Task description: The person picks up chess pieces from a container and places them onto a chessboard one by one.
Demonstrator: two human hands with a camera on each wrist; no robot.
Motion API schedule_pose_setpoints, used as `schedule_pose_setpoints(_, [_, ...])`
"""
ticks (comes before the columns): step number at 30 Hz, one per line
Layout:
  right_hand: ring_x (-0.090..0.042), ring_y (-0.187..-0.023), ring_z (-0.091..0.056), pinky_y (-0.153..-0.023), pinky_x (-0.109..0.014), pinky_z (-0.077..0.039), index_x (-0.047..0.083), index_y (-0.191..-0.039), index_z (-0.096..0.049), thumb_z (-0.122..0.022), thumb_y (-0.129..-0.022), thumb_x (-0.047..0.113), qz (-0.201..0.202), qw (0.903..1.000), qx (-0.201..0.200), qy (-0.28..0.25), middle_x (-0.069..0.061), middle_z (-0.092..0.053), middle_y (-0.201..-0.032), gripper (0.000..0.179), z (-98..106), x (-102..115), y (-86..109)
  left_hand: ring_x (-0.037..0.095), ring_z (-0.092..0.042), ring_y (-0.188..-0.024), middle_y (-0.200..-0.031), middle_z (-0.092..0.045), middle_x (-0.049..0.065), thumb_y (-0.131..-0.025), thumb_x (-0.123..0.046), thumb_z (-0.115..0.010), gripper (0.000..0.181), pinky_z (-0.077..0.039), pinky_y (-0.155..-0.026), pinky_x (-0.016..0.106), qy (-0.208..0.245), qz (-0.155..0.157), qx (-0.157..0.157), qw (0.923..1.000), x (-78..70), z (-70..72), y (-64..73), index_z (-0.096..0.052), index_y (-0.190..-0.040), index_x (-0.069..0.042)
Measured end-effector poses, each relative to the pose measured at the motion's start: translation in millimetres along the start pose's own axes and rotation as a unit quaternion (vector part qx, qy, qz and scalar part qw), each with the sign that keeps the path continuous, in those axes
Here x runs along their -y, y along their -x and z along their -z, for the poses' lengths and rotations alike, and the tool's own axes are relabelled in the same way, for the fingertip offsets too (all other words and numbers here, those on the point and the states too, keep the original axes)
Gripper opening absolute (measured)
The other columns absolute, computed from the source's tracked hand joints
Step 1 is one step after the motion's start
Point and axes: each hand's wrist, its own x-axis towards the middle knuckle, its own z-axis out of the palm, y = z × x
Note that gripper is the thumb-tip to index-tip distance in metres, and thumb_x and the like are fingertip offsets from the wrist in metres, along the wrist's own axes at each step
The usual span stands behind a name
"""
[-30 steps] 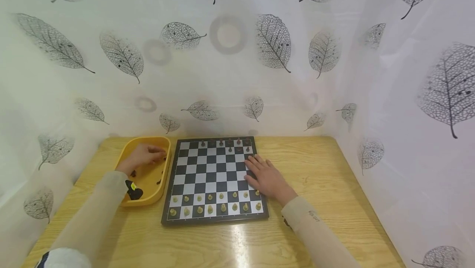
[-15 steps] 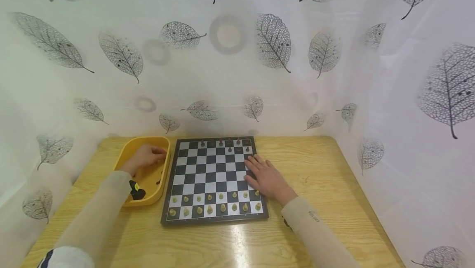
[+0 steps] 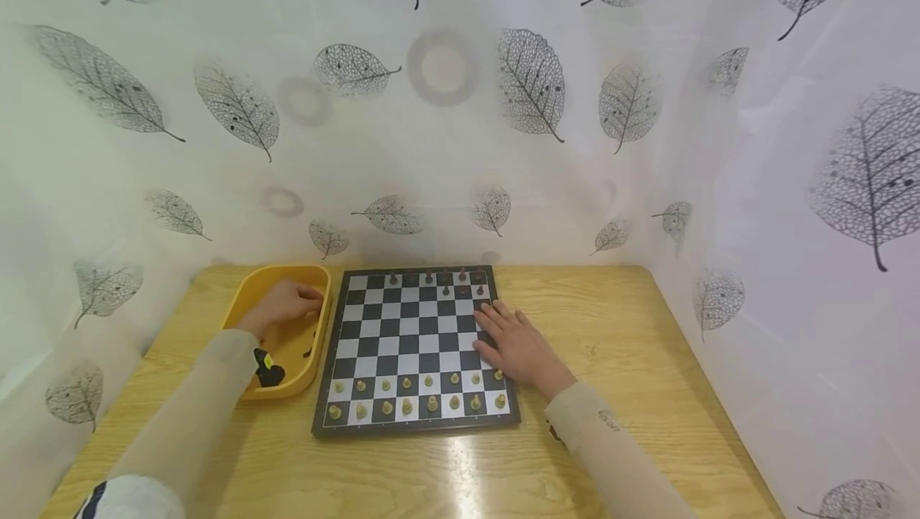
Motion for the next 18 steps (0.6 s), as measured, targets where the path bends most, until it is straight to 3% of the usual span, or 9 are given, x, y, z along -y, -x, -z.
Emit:
schedule_pose_setpoints(8, [-0.034,-0.162,-0.023,-0.128,-0.060,-0.027,0.016,-0.166,-0.035,-0.037,-0.110,0.057,-0.001,1.0000,0.001,-0.001,-0.008,-0.032,-0.173,0.069,-0.4,0.9,0.1,0.027,-0.064,-0.094,-0.103,-0.078,0.014,-0.100,-0.021,-0.069,0.026,-0.056,-0.095,0.044,-0.010,0.007,-0.011,0.9999,2.0,-3.0,1.1,-0.079,-0.112,0.000])
schedule_pose_setpoints(18, [-0.036,-0.161,-0.026,-0.126,-0.062,-0.029,0.013,-0.164,-0.038,-0.040,-0.110,0.055,0.003,1.0000,-0.007,-0.001,-0.010,-0.035,-0.171,0.068,2.4,1.9,1.5,0.029,-0.066,-0.097,-0.109,-0.077,0.016,-0.100,-0.019,-0.069,0.027,-0.055,-0.102,0.052,-0.036,0.006,-0.017,0.9992,-4.5,-4.3,1.0,-0.077,-0.117,0.000])
